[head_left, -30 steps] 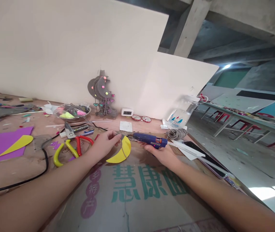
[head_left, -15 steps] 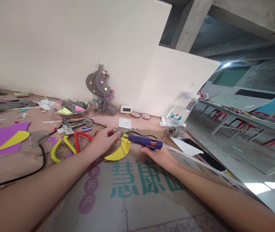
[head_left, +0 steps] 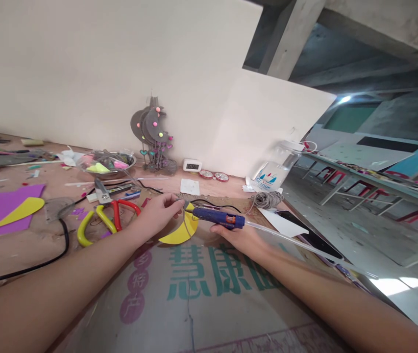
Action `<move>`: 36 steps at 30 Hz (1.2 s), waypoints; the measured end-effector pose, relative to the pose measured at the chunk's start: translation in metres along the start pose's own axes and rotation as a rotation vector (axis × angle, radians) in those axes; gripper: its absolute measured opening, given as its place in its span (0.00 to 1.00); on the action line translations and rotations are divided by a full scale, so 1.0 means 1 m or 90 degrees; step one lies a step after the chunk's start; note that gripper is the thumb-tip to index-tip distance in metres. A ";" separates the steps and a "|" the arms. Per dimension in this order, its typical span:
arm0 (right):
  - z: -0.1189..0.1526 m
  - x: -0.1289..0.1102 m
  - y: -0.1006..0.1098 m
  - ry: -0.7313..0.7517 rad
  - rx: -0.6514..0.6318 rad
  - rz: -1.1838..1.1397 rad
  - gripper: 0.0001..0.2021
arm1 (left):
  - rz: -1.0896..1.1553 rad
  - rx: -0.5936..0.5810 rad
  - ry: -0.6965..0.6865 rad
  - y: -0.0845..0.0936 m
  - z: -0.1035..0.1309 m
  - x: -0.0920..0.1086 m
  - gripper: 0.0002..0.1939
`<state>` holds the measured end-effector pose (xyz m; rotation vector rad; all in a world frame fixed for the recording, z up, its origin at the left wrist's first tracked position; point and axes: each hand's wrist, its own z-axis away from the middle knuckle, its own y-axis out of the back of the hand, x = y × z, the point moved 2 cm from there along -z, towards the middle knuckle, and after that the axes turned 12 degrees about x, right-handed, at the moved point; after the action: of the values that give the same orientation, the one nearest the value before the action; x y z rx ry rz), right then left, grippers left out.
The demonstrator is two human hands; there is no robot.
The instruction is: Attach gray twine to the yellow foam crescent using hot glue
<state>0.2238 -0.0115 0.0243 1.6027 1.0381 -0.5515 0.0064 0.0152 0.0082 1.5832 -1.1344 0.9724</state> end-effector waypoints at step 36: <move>0.001 -0.003 0.000 0.029 0.032 0.036 0.10 | -0.040 -0.014 0.003 0.000 -0.001 -0.002 0.15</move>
<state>0.2227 -0.0133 0.0261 1.6908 1.0157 -0.5089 0.0057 0.0171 0.0066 1.5887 -1.0822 0.9186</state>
